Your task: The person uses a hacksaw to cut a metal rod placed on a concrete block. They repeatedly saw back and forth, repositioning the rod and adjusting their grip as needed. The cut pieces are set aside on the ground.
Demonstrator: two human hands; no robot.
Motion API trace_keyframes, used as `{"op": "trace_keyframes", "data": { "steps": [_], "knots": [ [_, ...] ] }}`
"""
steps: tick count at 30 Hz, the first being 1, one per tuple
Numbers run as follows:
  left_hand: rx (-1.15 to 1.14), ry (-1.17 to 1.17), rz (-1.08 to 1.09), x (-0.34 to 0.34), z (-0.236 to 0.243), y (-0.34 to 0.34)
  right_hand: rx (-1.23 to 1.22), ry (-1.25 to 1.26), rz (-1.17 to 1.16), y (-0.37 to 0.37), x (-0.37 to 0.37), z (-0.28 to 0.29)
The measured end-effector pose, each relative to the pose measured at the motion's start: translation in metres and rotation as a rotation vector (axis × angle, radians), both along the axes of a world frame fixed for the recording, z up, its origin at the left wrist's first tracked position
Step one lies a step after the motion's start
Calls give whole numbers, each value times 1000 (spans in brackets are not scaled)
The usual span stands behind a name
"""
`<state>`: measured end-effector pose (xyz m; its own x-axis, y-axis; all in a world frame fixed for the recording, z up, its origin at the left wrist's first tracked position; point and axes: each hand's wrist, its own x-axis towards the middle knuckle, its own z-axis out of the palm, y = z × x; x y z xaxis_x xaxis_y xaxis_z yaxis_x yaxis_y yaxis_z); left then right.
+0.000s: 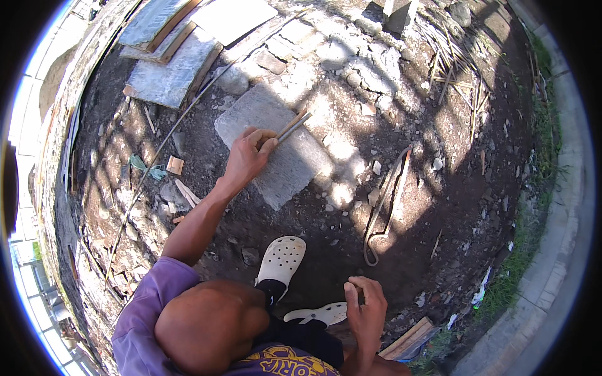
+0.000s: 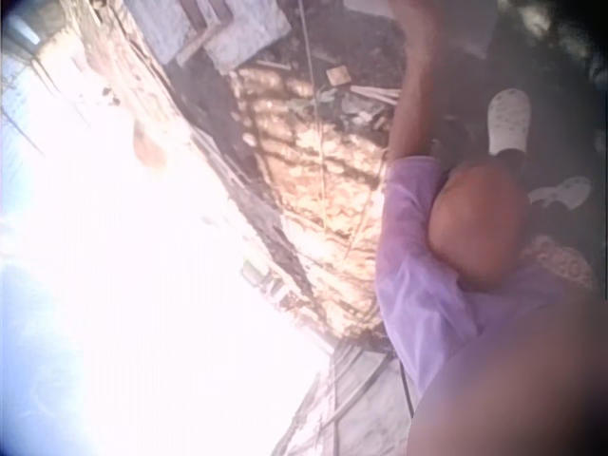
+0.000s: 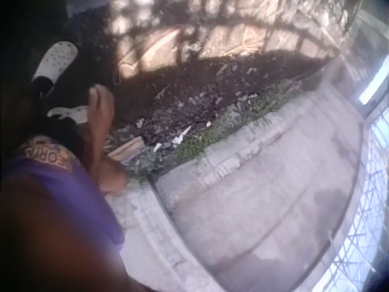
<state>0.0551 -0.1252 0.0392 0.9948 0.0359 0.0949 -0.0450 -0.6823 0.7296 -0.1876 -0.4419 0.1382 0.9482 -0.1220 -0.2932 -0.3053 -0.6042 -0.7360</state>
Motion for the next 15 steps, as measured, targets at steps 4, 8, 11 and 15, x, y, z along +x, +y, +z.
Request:
{"op": "trace_keyframes", "data": {
  "steps": [4,8,11,15],
  "knots": [
    [92,-18,6,3,2,-1,5,-69,-9,-5,8,13],
    [148,-19,24,-4,2,-11,32,-145,-6,-10,12,23],
    [215,-151,58,-12,4,-13,48,-176,29,-12,15,28],
    [316,-225,112,-25,10,11,32,-219,105,-16,23,27]
  ]
}}
